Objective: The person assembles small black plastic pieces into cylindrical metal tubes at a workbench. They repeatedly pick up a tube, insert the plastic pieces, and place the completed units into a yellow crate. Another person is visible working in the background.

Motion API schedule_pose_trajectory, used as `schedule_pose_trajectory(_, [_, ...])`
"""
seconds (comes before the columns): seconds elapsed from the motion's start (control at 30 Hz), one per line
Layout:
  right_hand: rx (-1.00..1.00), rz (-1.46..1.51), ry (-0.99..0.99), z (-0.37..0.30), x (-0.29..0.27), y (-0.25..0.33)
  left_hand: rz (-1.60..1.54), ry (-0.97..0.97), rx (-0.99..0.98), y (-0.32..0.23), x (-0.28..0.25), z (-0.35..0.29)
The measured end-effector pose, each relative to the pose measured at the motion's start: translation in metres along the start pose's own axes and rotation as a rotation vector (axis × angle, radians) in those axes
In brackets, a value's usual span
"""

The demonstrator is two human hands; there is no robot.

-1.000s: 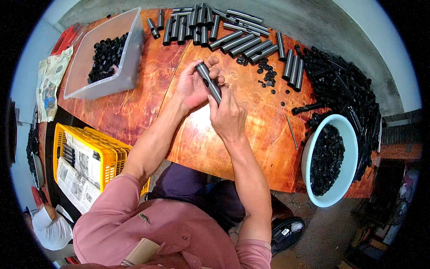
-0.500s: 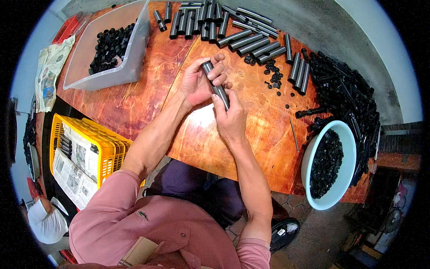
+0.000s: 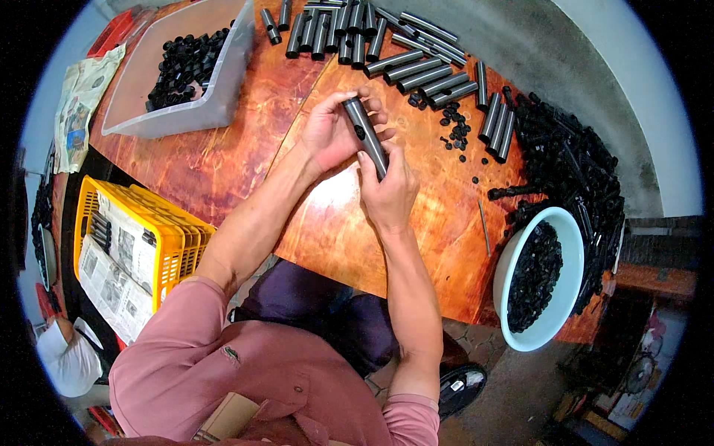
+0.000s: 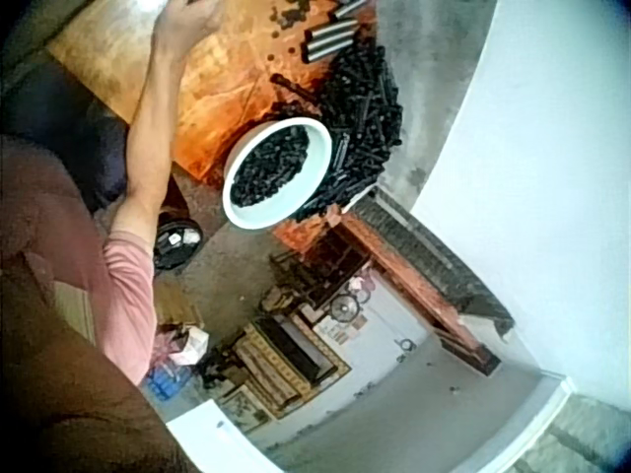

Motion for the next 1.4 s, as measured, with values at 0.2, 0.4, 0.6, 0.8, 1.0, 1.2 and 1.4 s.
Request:
schedule_pose_trajectory(0.2, [-0.116,-0.130,-0.056,0.000,-0.003,0.007,-0.030,-0.040,0.005,0.005,-0.006,0.002])
schedule_pose_trajectory(0.4, [-0.144,-0.130,-0.062,0.000,-0.003,0.010,-0.013,-0.035,-0.004,0.005,-0.005,0.002])
schedule_pose_trajectory(0.6, [-0.180,-0.055,-0.069,-0.003,-0.005,0.013,-0.004,0.010,-0.104,0.008,-0.008,0.002])
schedule_pose_trajectory(0.8, [-0.102,-0.048,-0.038,-0.006,-0.006,0.016,0.015,0.113,-0.173,0.013,0.006,-0.006])
schedule_pose_trajectory(1.0, [0.301,0.375,0.082,-0.006,0.003,-0.016,-0.021,0.197,-0.179,0.017,0.004,0.000])
schedule_pose_trajectory(1.2, [0.882,1.214,0.273,-0.019,0.019,-0.012,-0.037,0.194,-0.201,0.021,0.006,-0.003])
schedule_pose_trajectory(1.4, [0.698,0.945,0.245,-0.013,0.016,-0.021,0.017,0.124,-0.206,0.023,0.004,-0.001])
Point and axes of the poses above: each hand's wrist, its own z-axis towards the middle knuckle, its own x-axis out of the palm, y = z × x, the point moved 6 cm from there along z, towards the middle knuckle, and after that the axes turned 5 degrees about z, right-handed, at the moved point
